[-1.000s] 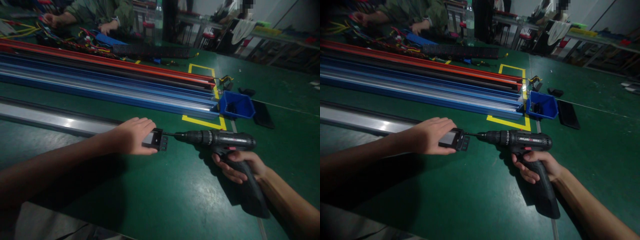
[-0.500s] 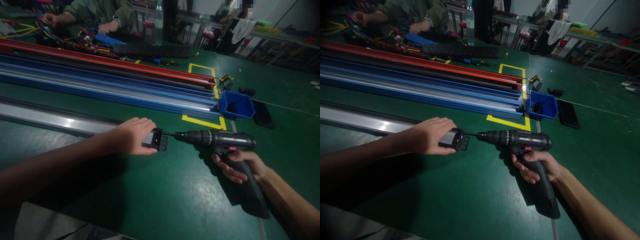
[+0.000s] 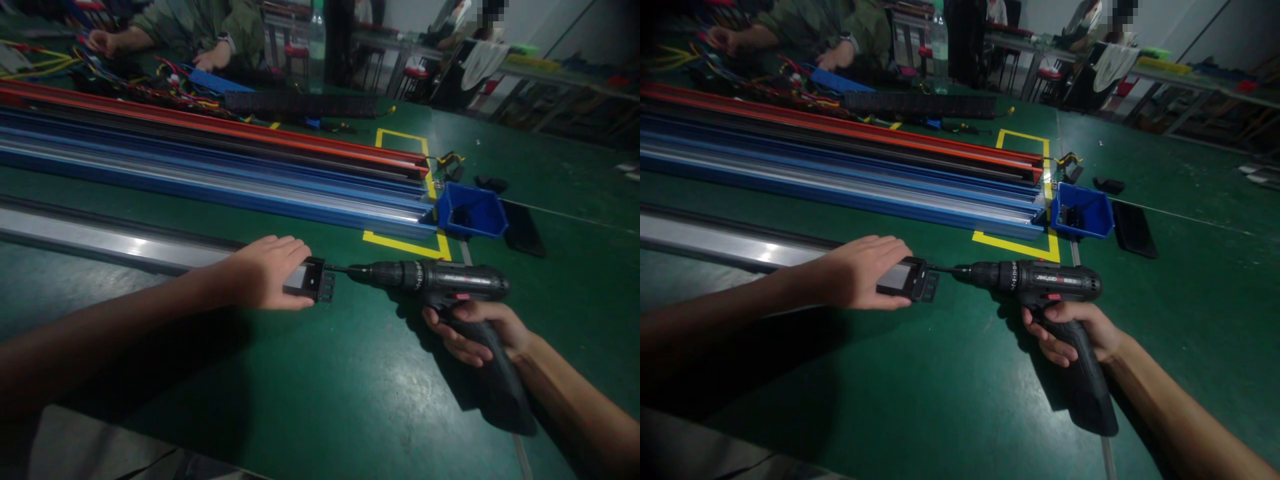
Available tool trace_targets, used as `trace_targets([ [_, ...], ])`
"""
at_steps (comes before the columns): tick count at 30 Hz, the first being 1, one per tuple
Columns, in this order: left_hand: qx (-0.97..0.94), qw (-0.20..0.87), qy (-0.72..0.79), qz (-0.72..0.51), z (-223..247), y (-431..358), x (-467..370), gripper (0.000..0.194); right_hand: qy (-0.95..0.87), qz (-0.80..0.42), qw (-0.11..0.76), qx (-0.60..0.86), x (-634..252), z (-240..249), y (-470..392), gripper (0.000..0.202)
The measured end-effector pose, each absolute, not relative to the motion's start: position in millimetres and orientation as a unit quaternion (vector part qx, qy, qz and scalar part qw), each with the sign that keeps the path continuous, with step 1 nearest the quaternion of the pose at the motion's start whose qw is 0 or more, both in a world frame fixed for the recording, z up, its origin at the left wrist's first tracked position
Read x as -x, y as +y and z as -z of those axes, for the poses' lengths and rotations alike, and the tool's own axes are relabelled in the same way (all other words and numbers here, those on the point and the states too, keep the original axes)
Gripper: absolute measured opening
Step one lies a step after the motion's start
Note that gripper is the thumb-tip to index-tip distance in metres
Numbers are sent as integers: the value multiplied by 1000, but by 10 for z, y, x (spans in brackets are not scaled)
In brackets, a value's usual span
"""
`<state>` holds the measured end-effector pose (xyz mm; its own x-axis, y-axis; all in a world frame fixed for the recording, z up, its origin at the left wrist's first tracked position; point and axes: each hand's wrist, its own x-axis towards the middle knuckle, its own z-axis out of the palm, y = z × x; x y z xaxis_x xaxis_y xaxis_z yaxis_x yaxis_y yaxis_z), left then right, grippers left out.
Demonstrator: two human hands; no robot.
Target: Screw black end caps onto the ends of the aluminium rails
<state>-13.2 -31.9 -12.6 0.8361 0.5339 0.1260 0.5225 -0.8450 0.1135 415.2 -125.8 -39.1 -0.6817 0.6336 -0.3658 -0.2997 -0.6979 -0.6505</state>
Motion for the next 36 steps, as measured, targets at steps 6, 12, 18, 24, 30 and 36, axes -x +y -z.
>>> trace_targets([
  [6, -956, 45, 279, -82, 117, -329, 126, 54, -279, -875, 270, 289, -4139, 389, -1256, 28],
  [12, -957, 40, 273, -85, 133, -319, 138, 55, -275, -876, 270, 291, -4132, 380, -1259, 28],
  [18, -957, 44, 276, -81, 119, -325, 134, 56, -265, -878, 270, 294, -4143, 396, -1273, 28],
  [24, -957, 45, 270, -90, 122, -319, 133, 55, -264, -873, 272, 309, -4160, 392, -1282, 27],
  [30, -957, 44, 269, -97, 126, -318, 133, 54, -265, -878, 267, 297, -4166, 403, -1279, 26],
  [36, -958, 40, 268, -92, 121, -327, 130, 55, -268, -878, 265, 295, -4180, 413, -1284, 26],
])
